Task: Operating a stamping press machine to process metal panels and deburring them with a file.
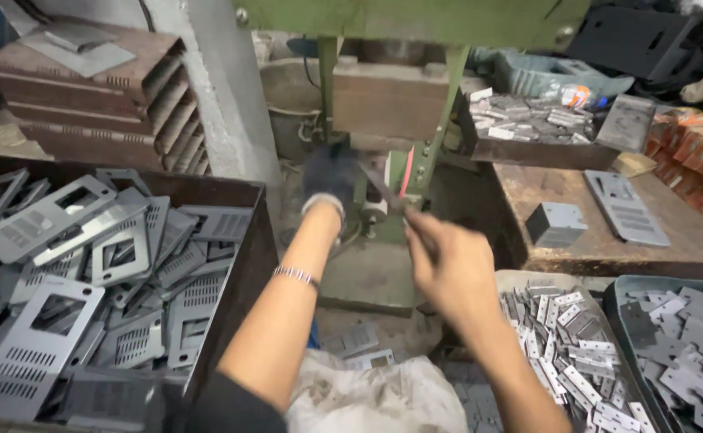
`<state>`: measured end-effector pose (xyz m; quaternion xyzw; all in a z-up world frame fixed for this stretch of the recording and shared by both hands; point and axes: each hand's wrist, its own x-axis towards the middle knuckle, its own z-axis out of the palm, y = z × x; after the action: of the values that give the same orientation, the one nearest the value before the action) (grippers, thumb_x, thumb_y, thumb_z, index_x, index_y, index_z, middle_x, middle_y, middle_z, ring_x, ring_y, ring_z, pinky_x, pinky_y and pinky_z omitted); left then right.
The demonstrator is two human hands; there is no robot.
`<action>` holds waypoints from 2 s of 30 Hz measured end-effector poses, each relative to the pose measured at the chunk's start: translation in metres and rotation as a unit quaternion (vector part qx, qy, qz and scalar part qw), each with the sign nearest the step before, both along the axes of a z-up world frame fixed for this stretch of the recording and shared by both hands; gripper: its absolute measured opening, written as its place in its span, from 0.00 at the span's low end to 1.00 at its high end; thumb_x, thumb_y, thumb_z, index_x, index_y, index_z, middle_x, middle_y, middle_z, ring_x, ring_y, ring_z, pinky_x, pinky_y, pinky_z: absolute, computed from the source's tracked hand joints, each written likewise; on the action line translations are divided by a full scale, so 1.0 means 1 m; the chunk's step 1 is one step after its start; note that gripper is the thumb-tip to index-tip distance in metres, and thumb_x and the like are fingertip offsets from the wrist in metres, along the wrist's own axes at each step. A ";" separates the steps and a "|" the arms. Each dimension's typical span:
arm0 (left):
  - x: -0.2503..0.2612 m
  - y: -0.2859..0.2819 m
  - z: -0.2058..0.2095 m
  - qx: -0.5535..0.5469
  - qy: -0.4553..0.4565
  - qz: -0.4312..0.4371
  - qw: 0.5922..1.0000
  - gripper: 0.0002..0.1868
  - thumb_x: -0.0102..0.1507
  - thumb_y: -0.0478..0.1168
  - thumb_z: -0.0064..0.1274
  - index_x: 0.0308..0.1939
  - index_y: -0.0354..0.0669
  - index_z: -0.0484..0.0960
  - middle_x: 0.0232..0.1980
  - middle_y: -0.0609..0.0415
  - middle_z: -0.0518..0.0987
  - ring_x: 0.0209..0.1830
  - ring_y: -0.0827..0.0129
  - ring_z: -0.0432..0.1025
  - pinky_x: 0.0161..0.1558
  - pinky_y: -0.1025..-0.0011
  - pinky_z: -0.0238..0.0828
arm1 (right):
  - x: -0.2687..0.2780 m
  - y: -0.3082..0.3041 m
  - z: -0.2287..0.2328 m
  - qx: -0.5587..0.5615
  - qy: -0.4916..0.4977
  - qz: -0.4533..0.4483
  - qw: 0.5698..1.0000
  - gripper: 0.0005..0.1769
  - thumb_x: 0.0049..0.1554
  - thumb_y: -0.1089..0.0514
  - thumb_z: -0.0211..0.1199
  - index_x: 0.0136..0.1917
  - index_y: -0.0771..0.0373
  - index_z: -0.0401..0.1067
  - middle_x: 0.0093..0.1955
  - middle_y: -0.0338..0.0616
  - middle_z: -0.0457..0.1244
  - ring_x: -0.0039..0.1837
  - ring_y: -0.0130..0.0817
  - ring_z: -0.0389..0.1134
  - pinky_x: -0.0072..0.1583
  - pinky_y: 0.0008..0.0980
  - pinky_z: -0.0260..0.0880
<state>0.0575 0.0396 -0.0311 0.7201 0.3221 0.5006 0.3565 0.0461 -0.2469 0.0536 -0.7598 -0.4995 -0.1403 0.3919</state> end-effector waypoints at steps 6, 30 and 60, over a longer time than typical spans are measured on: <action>-0.051 -0.081 0.048 -0.080 -0.005 -0.066 0.995 0.22 0.62 0.54 0.47 0.46 0.42 0.85 0.43 0.42 0.85 0.46 0.48 0.80 0.48 0.57 0.75 | -0.013 -0.034 -0.005 -0.050 0.024 -0.038 0.998 0.18 0.55 0.57 0.66 0.59 0.53 0.79 0.32 0.55 0.67 0.35 0.52 0.70 0.41 0.47 0.69; -0.013 -0.010 0.038 0.015 0.081 -0.008 0.997 0.22 0.62 0.53 0.53 0.54 0.45 0.84 0.55 0.43 0.82 0.57 0.48 0.76 0.57 0.58 0.71 | -0.003 0.009 0.010 -0.004 0.002 -0.033 0.999 0.14 0.56 0.55 0.64 0.55 0.55 0.80 0.40 0.55 0.70 0.44 0.55 0.72 0.48 0.48 0.73; -0.006 -0.015 0.034 -0.007 0.037 -0.015 0.999 0.22 0.64 0.55 0.50 0.49 0.43 0.86 0.49 0.39 0.83 0.53 0.43 0.75 0.52 0.56 0.71 | -0.009 0.011 -0.018 0.034 -0.035 -0.037 0.998 0.16 0.55 0.56 0.64 0.56 0.57 0.80 0.38 0.59 0.69 0.40 0.53 0.72 0.45 0.45 0.72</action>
<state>0.0514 0.0241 0.0034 0.7407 0.3276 0.4655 0.3569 0.0370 -0.2363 0.0354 -0.7585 -0.4794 -0.1985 0.3942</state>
